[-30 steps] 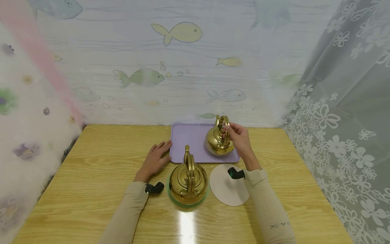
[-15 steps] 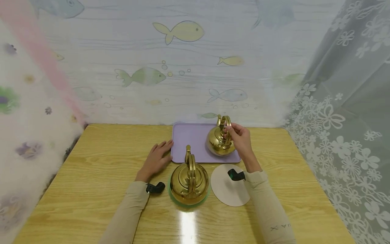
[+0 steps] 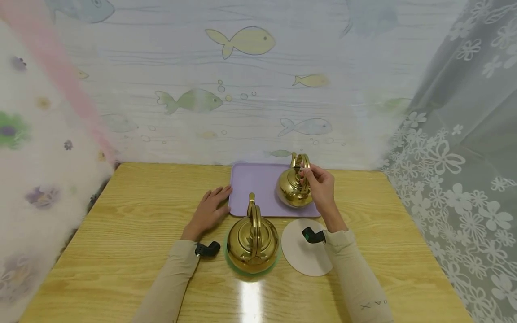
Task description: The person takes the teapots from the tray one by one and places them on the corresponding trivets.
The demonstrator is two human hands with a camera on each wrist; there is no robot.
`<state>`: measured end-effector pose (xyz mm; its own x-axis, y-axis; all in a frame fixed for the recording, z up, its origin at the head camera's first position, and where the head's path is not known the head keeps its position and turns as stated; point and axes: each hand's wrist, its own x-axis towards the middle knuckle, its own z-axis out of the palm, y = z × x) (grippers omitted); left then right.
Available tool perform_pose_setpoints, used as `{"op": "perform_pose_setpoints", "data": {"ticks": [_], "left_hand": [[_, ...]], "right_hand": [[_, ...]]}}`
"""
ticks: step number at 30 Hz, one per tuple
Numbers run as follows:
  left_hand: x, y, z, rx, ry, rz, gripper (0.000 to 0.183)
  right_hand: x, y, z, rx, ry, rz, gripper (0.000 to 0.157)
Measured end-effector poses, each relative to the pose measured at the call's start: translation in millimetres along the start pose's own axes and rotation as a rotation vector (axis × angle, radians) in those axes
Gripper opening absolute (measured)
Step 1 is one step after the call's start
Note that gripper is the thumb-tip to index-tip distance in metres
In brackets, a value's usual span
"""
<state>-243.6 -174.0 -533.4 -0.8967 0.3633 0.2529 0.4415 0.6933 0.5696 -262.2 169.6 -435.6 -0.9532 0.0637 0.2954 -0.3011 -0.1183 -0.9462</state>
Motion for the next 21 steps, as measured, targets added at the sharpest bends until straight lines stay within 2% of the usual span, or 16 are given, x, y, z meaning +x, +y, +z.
{"op": "perform_pose_setpoints", "data": {"ticks": [9,21], "left_hand": [[-0.4,0.4,0.2,0.003,0.000,-0.007,0.063],[-1.0,0.7,-0.5,-0.003,-0.001,-0.001,0.063]], "right_hand": [[-1.2,-2.0,1.7,-0.006,0.007,-0.030,0.035],[-4.4,-4.1,6.7,-0.019,0.053,-0.009,0.035]]}}
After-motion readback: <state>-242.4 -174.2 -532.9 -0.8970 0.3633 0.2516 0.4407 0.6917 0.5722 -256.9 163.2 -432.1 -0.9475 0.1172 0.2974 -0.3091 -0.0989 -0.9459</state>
